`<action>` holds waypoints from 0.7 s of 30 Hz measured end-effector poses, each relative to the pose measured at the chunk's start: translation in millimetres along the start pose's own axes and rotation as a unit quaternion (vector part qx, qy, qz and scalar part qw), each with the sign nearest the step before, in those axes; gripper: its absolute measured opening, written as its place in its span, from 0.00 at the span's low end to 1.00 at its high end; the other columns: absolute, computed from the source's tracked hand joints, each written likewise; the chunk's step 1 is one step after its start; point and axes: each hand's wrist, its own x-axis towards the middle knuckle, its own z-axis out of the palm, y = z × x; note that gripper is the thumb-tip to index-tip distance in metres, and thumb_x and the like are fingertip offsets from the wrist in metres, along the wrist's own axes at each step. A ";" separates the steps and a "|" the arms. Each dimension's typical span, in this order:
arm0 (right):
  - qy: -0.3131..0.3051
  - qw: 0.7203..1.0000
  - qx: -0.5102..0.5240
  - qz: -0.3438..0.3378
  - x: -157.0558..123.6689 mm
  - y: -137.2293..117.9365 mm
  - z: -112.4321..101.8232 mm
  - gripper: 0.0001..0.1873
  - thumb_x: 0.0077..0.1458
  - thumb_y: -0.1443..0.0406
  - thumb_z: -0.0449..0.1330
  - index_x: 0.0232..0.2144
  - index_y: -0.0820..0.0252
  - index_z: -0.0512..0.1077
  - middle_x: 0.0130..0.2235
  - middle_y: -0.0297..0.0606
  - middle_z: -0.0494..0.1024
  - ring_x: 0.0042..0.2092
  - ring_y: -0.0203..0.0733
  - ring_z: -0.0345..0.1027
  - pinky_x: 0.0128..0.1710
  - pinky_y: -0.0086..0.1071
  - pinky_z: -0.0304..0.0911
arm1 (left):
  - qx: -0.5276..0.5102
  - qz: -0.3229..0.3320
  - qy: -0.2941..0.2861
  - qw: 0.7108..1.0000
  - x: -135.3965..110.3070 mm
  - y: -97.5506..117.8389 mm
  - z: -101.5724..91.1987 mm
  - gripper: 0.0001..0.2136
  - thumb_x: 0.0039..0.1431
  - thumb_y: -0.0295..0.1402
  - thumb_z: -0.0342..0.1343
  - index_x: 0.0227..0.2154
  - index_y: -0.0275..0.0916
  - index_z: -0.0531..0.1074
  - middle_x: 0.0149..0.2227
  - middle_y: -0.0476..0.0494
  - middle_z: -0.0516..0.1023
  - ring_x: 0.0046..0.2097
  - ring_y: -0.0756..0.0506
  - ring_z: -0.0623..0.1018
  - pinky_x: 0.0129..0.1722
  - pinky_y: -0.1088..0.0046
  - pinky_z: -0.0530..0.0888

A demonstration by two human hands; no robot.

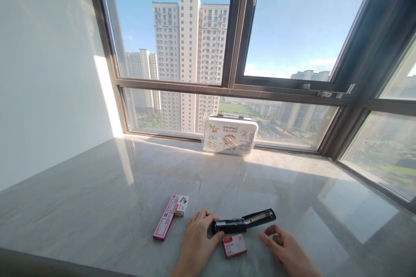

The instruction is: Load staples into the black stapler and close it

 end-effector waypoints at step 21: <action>-0.011 0.950 -0.215 -0.227 24.9 -93.2 41.5 0.10 0.52 0.60 0.63 0.23 0.58 0.76 0.18 0.25 0.63 0.23 0.32 0.54 0.23 0.28 0.39 | 0.020 0.028 0.009 0.999 -4.1 0.7 -0.5 0.17 0.60 0.30 0.53 0.50 0.50 0.75 0.48 0.46 0.76 0.51 0.41 0.72 0.51 0.67 0.66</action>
